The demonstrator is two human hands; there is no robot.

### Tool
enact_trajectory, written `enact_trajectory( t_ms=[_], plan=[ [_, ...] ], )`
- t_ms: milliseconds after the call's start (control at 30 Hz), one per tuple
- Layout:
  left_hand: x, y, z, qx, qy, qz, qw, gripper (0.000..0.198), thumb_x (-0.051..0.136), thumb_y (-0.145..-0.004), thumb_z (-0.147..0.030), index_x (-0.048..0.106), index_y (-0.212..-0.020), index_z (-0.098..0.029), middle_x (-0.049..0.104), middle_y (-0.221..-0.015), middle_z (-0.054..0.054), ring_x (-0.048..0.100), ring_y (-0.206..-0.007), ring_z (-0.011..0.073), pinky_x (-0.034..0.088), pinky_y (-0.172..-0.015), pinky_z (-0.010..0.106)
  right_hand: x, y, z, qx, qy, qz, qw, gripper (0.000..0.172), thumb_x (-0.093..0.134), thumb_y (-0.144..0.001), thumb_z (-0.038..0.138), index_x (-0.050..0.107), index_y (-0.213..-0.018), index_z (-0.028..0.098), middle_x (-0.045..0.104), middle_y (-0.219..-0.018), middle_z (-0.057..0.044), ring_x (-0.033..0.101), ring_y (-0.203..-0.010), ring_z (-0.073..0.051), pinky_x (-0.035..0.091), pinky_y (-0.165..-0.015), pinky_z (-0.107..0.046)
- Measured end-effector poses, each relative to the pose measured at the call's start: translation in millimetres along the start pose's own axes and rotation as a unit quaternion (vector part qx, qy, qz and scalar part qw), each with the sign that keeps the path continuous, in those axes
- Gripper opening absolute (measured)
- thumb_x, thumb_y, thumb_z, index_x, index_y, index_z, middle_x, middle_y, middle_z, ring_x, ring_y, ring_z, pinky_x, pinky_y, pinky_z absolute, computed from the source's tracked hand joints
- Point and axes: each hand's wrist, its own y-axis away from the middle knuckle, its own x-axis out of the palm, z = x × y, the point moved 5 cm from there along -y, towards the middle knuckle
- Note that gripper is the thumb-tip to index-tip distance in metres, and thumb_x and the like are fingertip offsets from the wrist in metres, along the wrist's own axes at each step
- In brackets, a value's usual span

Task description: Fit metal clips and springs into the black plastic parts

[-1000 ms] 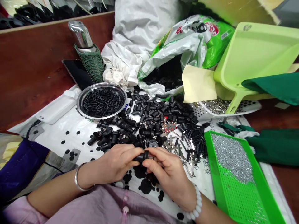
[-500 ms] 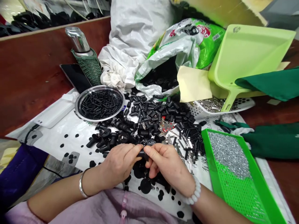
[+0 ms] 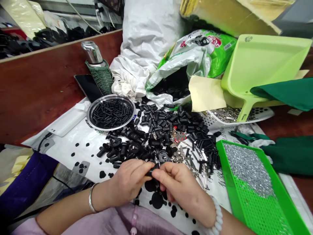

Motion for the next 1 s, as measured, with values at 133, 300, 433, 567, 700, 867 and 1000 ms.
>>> enact_trajectory(
  t_ms=[133,300,433,567,700,867,1000],
  plan=[
    [-3.3,-2.5,4.5,-0.055,0.129,0.025,0.990,0.023,0.039,-0.091,-0.025,0.052,-0.105,-0.012,0.063,-0.085,0.007,0.059,-0.074,0.0161,0.050,-0.068,0.028,-17.0,5.8,15.5,-0.117,0.132,-0.103,0.979,0.044,0.033,-0.092,0.048,0.062,-0.080,0.016,0.063,-0.061,-0.003,0.060,-0.051,-0.015,0.047,-0.045,-0.024],
    [-3.7,-2.8,4.9,-0.062,0.155,0.063,0.984,0.022,0.038,-0.092,-0.024,0.053,-0.103,-0.013,0.063,-0.082,0.006,0.059,-0.071,0.0145,0.050,-0.065,0.025,-11.1,16.4,19.7,-0.262,0.162,-0.165,0.937,0.026,0.041,-0.092,0.033,0.052,-0.108,0.017,0.068,-0.086,-0.008,0.065,-0.073,-0.018,0.053,-0.062,-0.026],
    [-0.2,0.1,0.3,0.013,-0.024,0.010,1.000,0.027,0.031,-0.093,-0.022,0.049,-0.108,-0.009,0.061,-0.079,0.009,0.059,-0.071,0.0195,0.052,-0.064,0.033,3.4,3.9,-1.2,-0.046,-0.042,-0.054,0.997,0.023,0.041,-0.091,0.039,0.051,-0.081,0.020,0.050,-0.052,0.005,0.048,-0.043,-0.009,0.039,-0.039,-0.019],
    [2.0,-3.9,0.6,0.050,-0.071,0.010,0.996,0.024,0.033,-0.092,-0.020,0.048,-0.105,-0.009,0.059,-0.075,0.007,0.057,-0.066,0.0188,0.051,-0.060,0.033,10.5,-1.0,-5.6,0.091,-0.194,0.018,0.977,0.032,0.044,-0.086,0.049,0.042,-0.072,0.020,0.036,-0.043,0.011,0.033,-0.032,-0.005,0.026,-0.030,-0.016],
    [-7.9,-18.4,5.8,0.043,-0.071,0.002,0.997,0.023,0.034,-0.092,-0.020,0.048,-0.106,-0.010,0.058,-0.074,0.006,0.055,-0.065,0.0177,0.051,-0.058,0.031,10.0,-9.4,-6.7,0.116,-0.239,0.058,0.962,0.037,0.040,-0.086,0.053,0.037,-0.069,0.021,0.038,-0.044,0.010,0.032,-0.029,-0.005,0.025,-0.029,-0.015],
    [-29.9,-35.5,21.7,-0.004,-0.090,0.002,0.996,0.032,0.043,-0.088,-0.019,0.045,-0.119,-0.013,0.057,-0.102,0.012,0.054,-0.092,0.0218,0.049,-0.079,0.038,-35.0,-21.3,-7.3,0.000,-0.090,-0.064,0.994,0.030,0.043,-0.088,0.043,0.056,-0.077,0.018,0.048,-0.052,0.005,0.046,-0.047,-0.009,0.035,-0.045,-0.020],
    [-48.2,-38.3,43.2,-0.051,-0.093,-0.024,0.994,0.039,0.049,-0.085,-0.018,0.044,-0.124,-0.016,0.050,-0.112,0.012,0.049,-0.104,0.0229,0.043,-0.089,0.039,-85.3,-11.8,-36.3,0.042,-0.058,-0.164,0.984,0.034,0.040,-0.089,0.045,0.060,-0.089,0.017,0.051,-0.054,0.004,0.043,-0.042,-0.008,0.032,-0.039,-0.020]
  ],
)
